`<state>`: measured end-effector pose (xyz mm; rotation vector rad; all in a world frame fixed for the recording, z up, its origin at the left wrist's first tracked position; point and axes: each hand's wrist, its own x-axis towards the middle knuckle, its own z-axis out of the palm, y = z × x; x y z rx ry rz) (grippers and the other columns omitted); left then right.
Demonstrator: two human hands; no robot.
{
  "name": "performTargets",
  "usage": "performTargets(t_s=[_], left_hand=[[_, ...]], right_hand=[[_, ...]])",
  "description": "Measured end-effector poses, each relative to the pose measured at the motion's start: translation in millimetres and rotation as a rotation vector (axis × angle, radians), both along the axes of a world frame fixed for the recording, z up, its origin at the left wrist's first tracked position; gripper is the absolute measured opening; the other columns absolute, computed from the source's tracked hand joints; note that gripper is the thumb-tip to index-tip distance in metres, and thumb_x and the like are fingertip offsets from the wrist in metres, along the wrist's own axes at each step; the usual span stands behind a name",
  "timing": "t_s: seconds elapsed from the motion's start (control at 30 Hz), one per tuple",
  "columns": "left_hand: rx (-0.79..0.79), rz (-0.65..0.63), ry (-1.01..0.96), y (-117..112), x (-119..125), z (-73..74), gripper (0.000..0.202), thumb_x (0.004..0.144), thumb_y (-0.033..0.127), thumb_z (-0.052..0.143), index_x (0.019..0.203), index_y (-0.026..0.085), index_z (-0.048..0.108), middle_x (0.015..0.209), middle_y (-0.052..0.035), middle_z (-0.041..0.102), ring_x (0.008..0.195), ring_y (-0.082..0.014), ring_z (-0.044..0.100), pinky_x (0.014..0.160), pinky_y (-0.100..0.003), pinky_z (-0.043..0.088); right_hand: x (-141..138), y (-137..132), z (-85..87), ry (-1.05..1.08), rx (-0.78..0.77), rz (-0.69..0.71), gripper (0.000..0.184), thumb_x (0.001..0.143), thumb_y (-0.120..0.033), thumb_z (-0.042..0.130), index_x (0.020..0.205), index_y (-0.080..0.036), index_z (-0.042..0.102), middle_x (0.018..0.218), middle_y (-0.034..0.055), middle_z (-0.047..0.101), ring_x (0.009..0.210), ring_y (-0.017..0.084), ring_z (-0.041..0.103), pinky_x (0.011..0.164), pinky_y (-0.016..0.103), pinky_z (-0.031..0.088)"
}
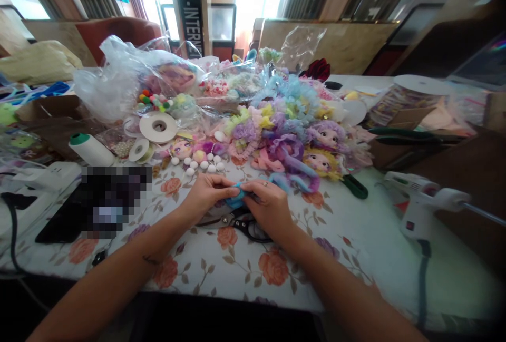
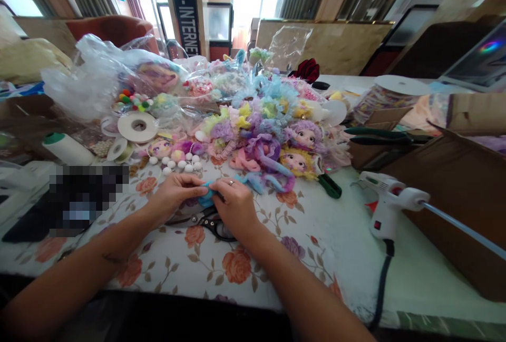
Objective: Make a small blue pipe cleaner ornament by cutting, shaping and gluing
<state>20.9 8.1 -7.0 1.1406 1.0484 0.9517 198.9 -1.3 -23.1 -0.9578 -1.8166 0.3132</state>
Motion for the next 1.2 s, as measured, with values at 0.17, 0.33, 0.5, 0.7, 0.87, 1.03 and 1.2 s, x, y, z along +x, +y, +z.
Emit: performTargets(t_s=[0.17, 0.33, 0.5, 0.7, 0.87, 1.03, 1.2], left_hand=[[0.192, 0.088, -0.025, 3.3, -0.7, 4.8, 0.031, 0.079, 0.045, 0.072, 0.087, 0.016, 0.079, 0.076, -0.0047, 0.072, 0.067, -0.0135, 0.062, 0.063, -0.024, 0.051], [0.309, 0.094, -0.076, 6.1, -4.1, 9.8, 0.031, 0.070, 0.033, 0.083, 0.096, 0.019, 0.078, 0.089, -0.0052, 0.075, 0.081, -0.0173, 0.067, 0.074, -0.028, 0.055], [0.359, 0.030, -0.036, 2.0, -1.8, 16.3, 0.024, 0.065, 0.027, 0.085, 0.086, 0.018, 0.080, 0.086, -0.0055, 0.072, 0.078, -0.0176, 0.066, 0.071, -0.029, 0.055], [0.366, 0.099, 0.014, -0.2, 0.7, 13.3, 0.019, 0.060, 0.026, 0.088, 0.076, 0.019, 0.080, 0.078, -0.0034, 0.068, 0.066, -0.0134, 0.061, 0.057, -0.024, 0.051], [0.333, 0.065, -0.031, -1.6, 2.3, 8.0, 0.018, 0.056, 0.025, 0.089, 0.069, 0.018, 0.079, 0.072, -0.0027, 0.066, 0.062, -0.0124, 0.060, 0.053, -0.023, 0.049], [0.336, 0.059, -0.094, -0.7, 2.0, 5.7, 0.018, 0.060, 0.026, 0.088, 0.073, 0.018, 0.078, 0.075, -0.0022, 0.065, 0.067, -0.0139, 0.062, 0.062, -0.026, 0.052], [0.199, -0.064, -0.138, 5.1, -4.9, 2.8, 0.024, 0.074, 0.036, 0.079, 0.088, 0.017, 0.079, 0.081, -0.0055, 0.072, 0.069, -0.0140, 0.063, 0.065, -0.026, 0.051]], right_hand=[[-1.5, 0.1, 16.5, 0.357, -0.461, 0.111, 0.012, 0.074, -0.026, 0.076, 0.085, -0.021, 0.073, 0.075, 0.0020, 0.073, 0.068, 0.019, 0.067, 0.066, 0.031, 0.056], [-1.6, 2.3, 20.7, 0.635, -0.727, 0.284, 0.023, 0.068, -0.032, 0.083, 0.086, -0.020, 0.074, 0.076, 0.0004, 0.073, 0.067, 0.016, 0.067, 0.064, 0.029, 0.056], [0.6, 1.1, 21.9, 0.607, -0.733, 0.276, 0.024, 0.068, -0.031, 0.082, 0.090, -0.021, 0.078, 0.067, -0.0021, 0.071, 0.061, 0.013, 0.064, 0.062, 0.027, 0.054], [2.6, 0.6, 22.6, 0.630, -0.817, 0.304, 0.018, 0.066, -0.035, 0.083, 0.077, -0.021, 0.080, 0.069, 0.0001, 0.074, 0.059, 0.015, 0.066, 0.062, 0.029, 0.056], [2.0, 0.7, 21.6, 0.619, -0.823, 0.315, 0.018, 0.064, -0.036, 0.084, 0.068, -0.020, 0.078, 0.061, -0.0006, 0.070, 0.054, 0.014, 0.062, 0.059, 0.028, 0.055], [2.1, 1.4, 21.9, 0.607, -0.834, 0.355, 0.021, 0.069, -0.038, 0.082, 0.080, -0.020, 0.078, 0.068, -0.0012, 0.071, 0.059, 0.012, 0.063, 0.062, 0.025, 0.054], [2.4, 3.5, 21.2, 0.745, -0.928, 0.450, 0.022, 0.071, -0.035, 0.082, 0.084, -0.019, 0.075, 0.073, -0.0012, 0.071, 0.063, 0.010, 0.065, 0.063, 0.022, 0.055]])
